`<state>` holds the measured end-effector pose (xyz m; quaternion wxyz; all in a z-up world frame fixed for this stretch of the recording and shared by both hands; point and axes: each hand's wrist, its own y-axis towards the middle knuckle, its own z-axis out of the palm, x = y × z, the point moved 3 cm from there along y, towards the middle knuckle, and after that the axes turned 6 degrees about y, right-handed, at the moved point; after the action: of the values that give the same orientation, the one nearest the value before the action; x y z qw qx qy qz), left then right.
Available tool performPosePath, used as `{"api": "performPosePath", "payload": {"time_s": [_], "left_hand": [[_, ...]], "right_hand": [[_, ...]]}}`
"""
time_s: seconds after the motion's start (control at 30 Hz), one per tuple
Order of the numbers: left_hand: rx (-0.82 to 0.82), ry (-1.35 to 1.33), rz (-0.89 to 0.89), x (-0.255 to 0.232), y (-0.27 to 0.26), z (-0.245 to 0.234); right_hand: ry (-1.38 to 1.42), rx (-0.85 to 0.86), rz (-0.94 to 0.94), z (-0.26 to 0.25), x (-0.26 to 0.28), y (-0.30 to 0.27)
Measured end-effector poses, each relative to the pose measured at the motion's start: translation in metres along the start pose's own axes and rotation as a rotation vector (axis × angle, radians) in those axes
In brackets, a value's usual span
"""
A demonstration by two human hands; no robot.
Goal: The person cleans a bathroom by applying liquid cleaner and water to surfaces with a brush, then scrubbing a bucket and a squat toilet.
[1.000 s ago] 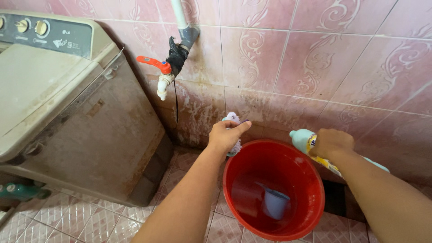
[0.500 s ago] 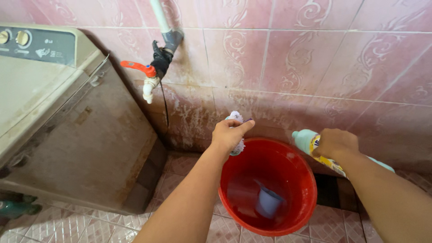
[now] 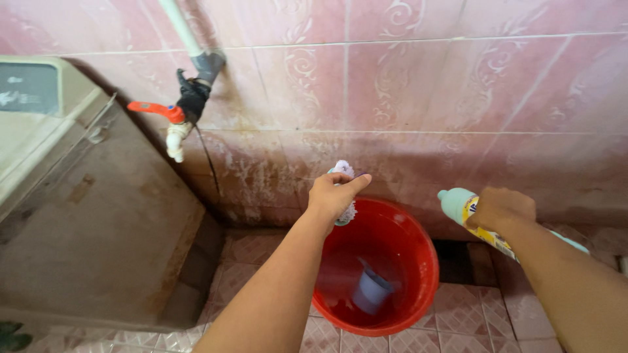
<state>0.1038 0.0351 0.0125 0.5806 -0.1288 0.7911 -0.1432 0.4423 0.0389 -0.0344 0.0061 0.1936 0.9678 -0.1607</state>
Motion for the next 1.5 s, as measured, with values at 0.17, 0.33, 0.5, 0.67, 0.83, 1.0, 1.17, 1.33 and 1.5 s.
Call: {"api": "performPosePath", "payload": {"time_s": [0.17,0.33,0.5,0.67,0.83,1.0,1.17,1.33,1.5], "left_hand": [[0.014,0.062,0.025,-0.006,-0.001,0.021],[0.065,0.064,0.081,-0.009,0.000,0.043],[0.108,0.045,0.165,-0.016,-0.004,0.058],[0.232,-0.070,0.166,-0.031,-0.019,0.069],[0.300,-0.075,0.194,-0.044,-0.032,0.077],[0.401,-0.212,0.248,-0.056,-0.039,0.077],[0.446,-0.244,0.205,-0.070,-0.059,0.091],[0.483,-0.307,0.149,-0.074,-0.095,0.116],[0.482,-0.372,0.053,-0.068,-0.124,0.158]], "right_hand": [[0.009,-0.022,0.051,-0.002,-0.034,-0.008],[0.031,-0.036,0.117,0.007,-0.065,-0.018],[0.300,-0.018,0.187,0.028,-0.092,-0.033],[1.015,-0.070,0.143,0.044,-0.105,-0.073],[1.271,-0.147,0.164,0.018,-0.106,-0.120],[1.413,-0.213,0.120,-0.008,-0.110,-0.152],[1.392,-0.256,-0.004,-0.033,-0.115,-0.188],[1.280,-0.134,-0.192,-0.060,-0.116,-0.229],[1.175,-0.123,-0.297,-0.071,-0.130,-0.269]]}}
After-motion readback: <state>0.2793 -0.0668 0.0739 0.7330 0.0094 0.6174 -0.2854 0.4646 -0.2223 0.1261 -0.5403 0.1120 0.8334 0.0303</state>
